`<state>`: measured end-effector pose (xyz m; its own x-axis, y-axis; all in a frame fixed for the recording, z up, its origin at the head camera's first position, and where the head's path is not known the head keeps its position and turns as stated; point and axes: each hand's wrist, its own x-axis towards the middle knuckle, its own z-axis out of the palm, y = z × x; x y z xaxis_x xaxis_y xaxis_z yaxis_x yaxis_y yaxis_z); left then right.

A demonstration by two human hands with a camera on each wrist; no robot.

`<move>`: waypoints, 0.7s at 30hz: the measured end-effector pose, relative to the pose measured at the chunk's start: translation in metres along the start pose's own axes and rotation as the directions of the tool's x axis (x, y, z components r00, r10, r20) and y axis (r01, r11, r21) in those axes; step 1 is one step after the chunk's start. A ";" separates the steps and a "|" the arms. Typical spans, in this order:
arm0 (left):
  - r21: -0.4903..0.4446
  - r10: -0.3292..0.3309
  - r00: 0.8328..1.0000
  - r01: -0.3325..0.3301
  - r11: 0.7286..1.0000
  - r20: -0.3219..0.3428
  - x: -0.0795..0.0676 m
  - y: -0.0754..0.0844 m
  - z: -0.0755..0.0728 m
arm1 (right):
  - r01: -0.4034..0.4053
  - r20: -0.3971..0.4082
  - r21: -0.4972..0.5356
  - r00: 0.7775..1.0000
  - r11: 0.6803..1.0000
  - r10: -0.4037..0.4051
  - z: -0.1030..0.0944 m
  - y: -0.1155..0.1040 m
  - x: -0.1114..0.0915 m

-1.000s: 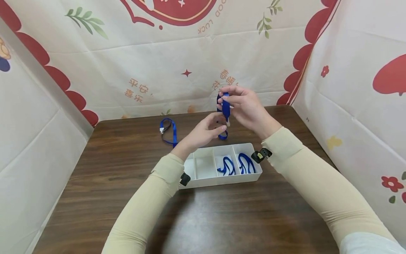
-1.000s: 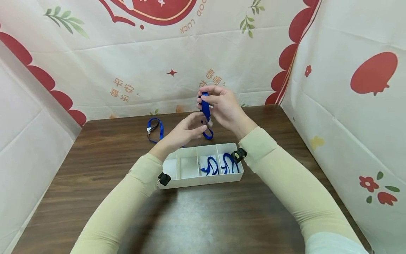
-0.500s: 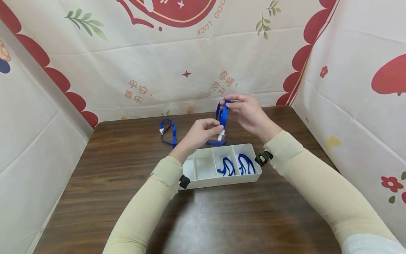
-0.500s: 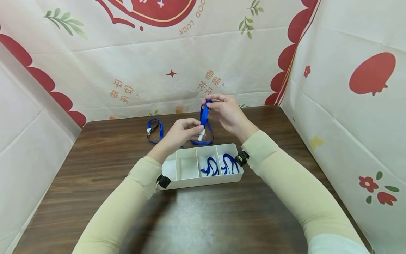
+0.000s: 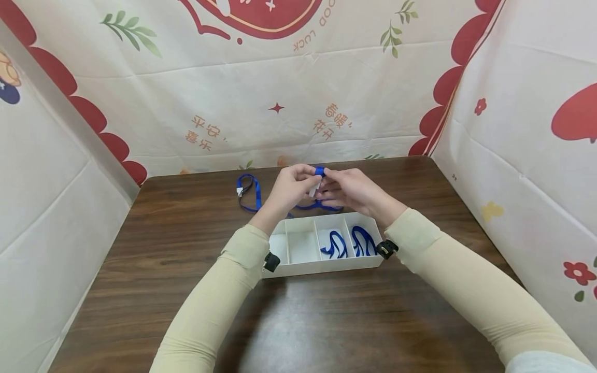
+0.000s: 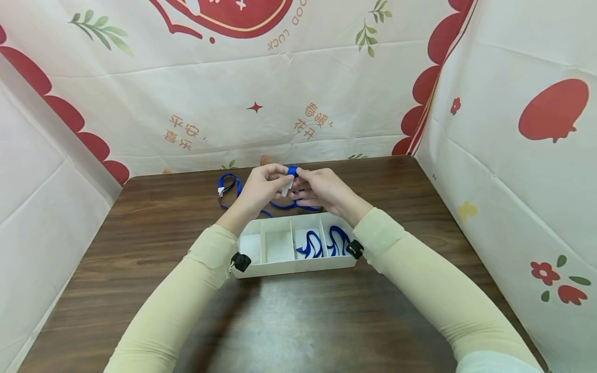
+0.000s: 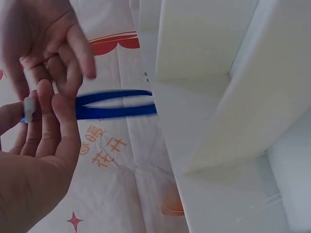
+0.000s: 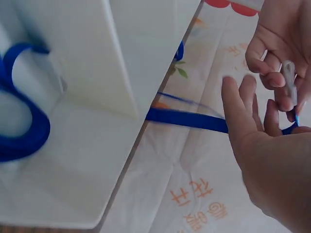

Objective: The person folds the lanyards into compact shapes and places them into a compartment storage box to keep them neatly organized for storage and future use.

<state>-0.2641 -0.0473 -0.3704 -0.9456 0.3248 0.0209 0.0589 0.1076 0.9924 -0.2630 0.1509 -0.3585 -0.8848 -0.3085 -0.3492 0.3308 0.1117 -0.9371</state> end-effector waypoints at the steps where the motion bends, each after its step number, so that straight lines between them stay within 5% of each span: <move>1: 0.011 -0.007 1.000 0.007 1.000 -0.001 0.000 0.000 0.000 | 0.015 0.002 0.038 1.000 0.999 -0.015 0.001 0.000 0.000; 6: 0.055 -0.035 0.999 0.034 0.998 0.028 -0.002 0.002 0.003 | 0.073 0.030 0.223 0.996 0.972 -0.081 0.003 0.000 -0.004; 14: 0.219 -0.005 0.998 -0.008 0.976 0.062 -0.005 -0.003 0.005 | 0.048 0.002 0.333 0.999 0.942 -0.052 0.002 -0.016 -0.008; 21: 0.317 0.011 0.998 -0.029 0.948 0.060 -0.006 -0.006 0.005 | 0.027 0.011 0.242 0.999 0.970 -0.030 -0.008 -0.043 -0.013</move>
<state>-0.2568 -0.0449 -0.3772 -0.9240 0.3817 0.0244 0.1852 0.3907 0.9017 -0.2686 0.1580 -0.3134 -0.8907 -0.3223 -0.3207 0.3769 -0.1289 -0.9173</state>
